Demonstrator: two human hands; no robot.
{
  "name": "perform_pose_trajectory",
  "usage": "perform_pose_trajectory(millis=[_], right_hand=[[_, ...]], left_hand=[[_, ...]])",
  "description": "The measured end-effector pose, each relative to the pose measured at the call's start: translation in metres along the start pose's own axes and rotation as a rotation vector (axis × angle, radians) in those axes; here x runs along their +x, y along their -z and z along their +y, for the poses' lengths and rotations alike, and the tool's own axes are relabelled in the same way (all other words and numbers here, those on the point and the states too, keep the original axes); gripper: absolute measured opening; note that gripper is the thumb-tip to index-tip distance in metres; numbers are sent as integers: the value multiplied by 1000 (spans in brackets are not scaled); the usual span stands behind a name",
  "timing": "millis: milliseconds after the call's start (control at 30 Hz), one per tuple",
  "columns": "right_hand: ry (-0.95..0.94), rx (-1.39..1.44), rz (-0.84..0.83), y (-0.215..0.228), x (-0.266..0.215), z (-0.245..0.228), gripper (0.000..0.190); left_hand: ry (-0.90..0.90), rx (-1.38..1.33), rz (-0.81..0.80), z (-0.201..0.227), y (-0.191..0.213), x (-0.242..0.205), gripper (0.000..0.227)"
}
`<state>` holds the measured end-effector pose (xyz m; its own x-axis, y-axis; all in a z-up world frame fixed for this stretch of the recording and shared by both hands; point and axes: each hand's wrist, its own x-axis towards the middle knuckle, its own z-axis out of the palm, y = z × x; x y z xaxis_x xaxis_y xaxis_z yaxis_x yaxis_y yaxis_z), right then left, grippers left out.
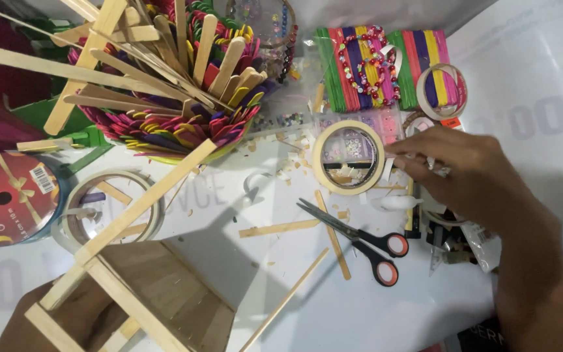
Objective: Detailing and assembling a structure made of popsicle sticks using glue and scissors.
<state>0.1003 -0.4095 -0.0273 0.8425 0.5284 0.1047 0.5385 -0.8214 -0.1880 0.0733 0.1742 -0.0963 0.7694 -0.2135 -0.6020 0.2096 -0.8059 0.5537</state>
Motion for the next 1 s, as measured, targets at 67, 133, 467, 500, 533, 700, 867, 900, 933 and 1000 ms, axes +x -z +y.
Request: perform_pose_trajectory(millis=[67,133,467,500,533,700,867,900,933,1000], right_hand=[[215,-171,69,11,15,-6,13],[-40,-136,50,24,12,-20,19],[94,-158,-19,-45,-13,-108,35],[95,-156,-20,-46,-14,-112,35],[142,-233,-24,-48,-14,-117,33],[126,-226,33,-46,-28,-121,25],[39,50,16,-38,-41,-115,13],[39,52,18,-43,-40,-112,13],[-3,36,2,-48,-40,-110,27],[-49,16,-10,-49,-21,-115,41]], left_hand=[[90,-121,73,48,-25,-9,17],[180,-244,151,95,-55,-9,16],[-375,127,449,59,-88,-14,27],[-373,127,449,58,-87,-14,27],[-469,229,492,58,-86,-14,16],[-766,463,475,43,-79,-7,27],[-767,405,598,55,-78,-6,21],[-766,408,598,56,-78,-7,21],[-762,419,614,57,-79,-7,22],[-766,429,632,58,-79,-4,23]])
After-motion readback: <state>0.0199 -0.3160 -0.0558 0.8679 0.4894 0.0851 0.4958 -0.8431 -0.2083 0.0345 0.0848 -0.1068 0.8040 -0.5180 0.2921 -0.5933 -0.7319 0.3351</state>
